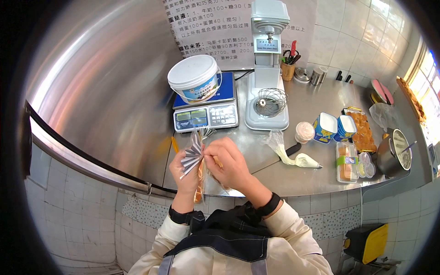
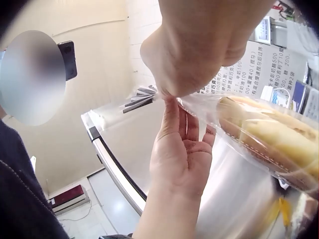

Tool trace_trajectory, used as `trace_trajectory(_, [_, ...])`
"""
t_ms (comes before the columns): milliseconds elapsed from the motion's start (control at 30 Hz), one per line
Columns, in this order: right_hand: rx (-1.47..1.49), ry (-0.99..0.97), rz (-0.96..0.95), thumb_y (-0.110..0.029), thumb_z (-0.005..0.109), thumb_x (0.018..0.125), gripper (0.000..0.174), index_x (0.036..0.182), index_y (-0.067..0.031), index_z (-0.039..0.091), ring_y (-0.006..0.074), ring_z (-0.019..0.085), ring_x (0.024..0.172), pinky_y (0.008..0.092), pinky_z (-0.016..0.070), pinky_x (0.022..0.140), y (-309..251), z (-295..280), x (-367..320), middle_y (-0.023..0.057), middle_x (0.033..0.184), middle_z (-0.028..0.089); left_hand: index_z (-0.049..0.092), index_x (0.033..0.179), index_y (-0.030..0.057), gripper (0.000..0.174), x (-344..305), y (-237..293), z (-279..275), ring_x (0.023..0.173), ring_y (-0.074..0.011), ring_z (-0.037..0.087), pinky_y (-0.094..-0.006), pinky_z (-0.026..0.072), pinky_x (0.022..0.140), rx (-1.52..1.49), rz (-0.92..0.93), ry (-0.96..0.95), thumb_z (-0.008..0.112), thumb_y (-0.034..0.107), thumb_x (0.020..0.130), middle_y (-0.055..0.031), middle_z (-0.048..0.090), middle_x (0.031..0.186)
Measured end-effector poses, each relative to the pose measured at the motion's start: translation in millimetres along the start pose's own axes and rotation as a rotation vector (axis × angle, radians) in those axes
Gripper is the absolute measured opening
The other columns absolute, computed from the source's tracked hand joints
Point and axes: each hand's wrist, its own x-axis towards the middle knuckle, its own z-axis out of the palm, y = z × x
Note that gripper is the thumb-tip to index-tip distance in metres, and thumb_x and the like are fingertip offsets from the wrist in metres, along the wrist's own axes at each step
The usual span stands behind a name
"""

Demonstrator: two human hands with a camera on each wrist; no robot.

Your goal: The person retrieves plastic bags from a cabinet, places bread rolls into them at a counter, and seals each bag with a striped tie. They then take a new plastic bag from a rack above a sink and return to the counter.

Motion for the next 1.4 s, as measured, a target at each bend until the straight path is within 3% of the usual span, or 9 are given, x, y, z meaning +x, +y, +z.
trace_trajectory(167, [-0.027, -0.033, -0.075, 0.005, 0.064, 0.068, 0.023, 0.088, -0.0024, 0.054, 0.0252, 0.053, 0.071, 0.0322, 0.0437, 0.062, -1, 0, 3, 0.0093, 0.083, 0.056, 0.06, 0.093, -0.0012, 0.02, -1, -2, -4, 0.101, -0.0234, 0.057, -0.0381, 0.0373, 0.095, 0.208, 0.016, 0.001, 0.062, -0.004, 0.073, -0.0127, 0.064, 0.097])
trace_trajectory(233, [-0.027, -0.043, -0.092, 0.005, 0.064, 0.068, 0.023, 0.087, -0.0025, 0.054, 0.0251, 0.053, 0.071, 0.0322, 0.0437, 0.062, -2, 0, 3, 0.0091, 0.084, 0.056, 0.058, 0.105, -0.0075, 0.029, -1, -9, -5, 0.09, -0.0145, 0.059, -0.0261, 0.0463, 0.078, 0.142, 0.159, -0.024, 0.064, -0.001, 0.077, -0.0141, 0.062, 0.103])
trace_trajectory(367, [-0.04, -0.048, -0.103, 0.005, 0.064, 0.067, 0.025, 0.089, -0.0034, 0.055, 0.0249, 0.053, 0.072, 0.0317, 0.0436, 0.063, -2, 0, 1, 0.0087, 0.085, 0.056, 0.059, 0.102, -0.0066, 0.025, 0, -3, -5, 0.088, -0.0138, 0.059, -0.0253, 0.0464, 0.077, 0.12, 0.137, -0.045, 0.063, -0.002, 0.078, -0.0134, 0.062, 0.101])
trace_trajectory(467, [-0.014, -0.006, -0.043, 0.005, 0.064, 0.069, 0.025, 0.091, -0.0038, 0.056, 0.024, 0.052, 0.074, 0.0306, 0.0438, 0.064, -5, 4, 0, 0.0082, 0.085, 0.056, 0.056, 0.099, 0.0007, 0.029, -2, -1, -7, 0.093, -0.0201, 0.06, -0.0432, 0.0301, 0.099, 0.117, 0.106, -0.059, 0.064, -0.004, 0.072, -0.0102, 0.065, 0.093])
trace_trajectory(667, [0.147, -0.069, 0.23, -0.002, 0.063, 0.075, 0.02, 0.095, -0.0051, 0.058, 0.0211, 0.05, 0.085, 0.0307, 0.0418, 0.075, -8, -3, 12, 0.0065, 0.089, 0.056, 0.052, 0.106, -0.0033, 0.027, -6, 7, -3, 0.091, -0.0171, 0.059, -0.034, 0.0421, 0.089, -0.07, -0.088, 0.041, 0.059, 0.0, 0.08, -0.012, 0.063, 0.096])
trace_trajectory(1000, [0.853, -0.442, 0.362, -0.01, 0.062, 0.081, 0.007, 0.083, -0.004, 0.062, 0.0143, 0.047, 0.096, 0.0286, 0.0388, 0.082, 5, -19, 68, 0.0059, 0.101, 0.053, 0.051, 0.11, -0.0023, 0.031, 1, 29, -16, 0.086, -0.0177, 0.057, -0.03, 0.046, 0.074, -0.467, -0.212, -0.296, 0.058, 0.004, 0.081, -0.0117, 0.06, 0.09])
trace_trajectory(1100, [0.871, -0.394, 0.225, -0.011, 0.063, 0.081, 0.007, 0.081, -0.0038, 0.061, 0.0139, 0.046, 0.093, 0.0277, 0.0392, 0.079, 7, -12, 67, 0.0053, 0.097, 0.053, 0.054, 0.107, -0.002, 0.029, 1, 38, -19, 0.086, -0.0175, 0.057, -0.0302, 0.0469, 0.073, -0.529, -0.324, -0.313, 0.059, 0.003, 0.079, -0.0107, 0.06, 0.087])
trace_trajectory(1300, [1.227, -0.136, 0.398, -0.018, 0.062, 0.081, 0.012, 0.084, -0.007, 0.058, 0.0132, 0.046, 0.086, 0.0274, 0.0353, 0.079, 9, 7, 56, 0.0034, 0.088, 0.052, 0.06, 0.092, -0.0033, 0.015, 15, 58, -20, 0.079, -0.0154, 0.059, -0.0289, 0.0473, 0.074, -0.389, -0.416, -0.348, 0.058, 0.001, 0.078, -0.009, 0.061, 0.085])
trace_trajectory(1400, [1.317, 0.236, 0.615, -0.022, 0.06, 0.084, 0.02, 0.096, -0.0094, 0.051, 0.0105, 0.047, 0.083, 0.0287, 0.035, 0.078, 54, 2, 55, 0.0009, 0.087, 0.052, 0.058, 0.096, -0.0038, 0.016, 7, 52, -32, 0.082, -0.0146, 0.059, -0.028, 0.0473, 0.077, -0.408, -0.447, -0.366, 0.058, 0.002, 0.081, -0.0091, 0.061, 0.092])
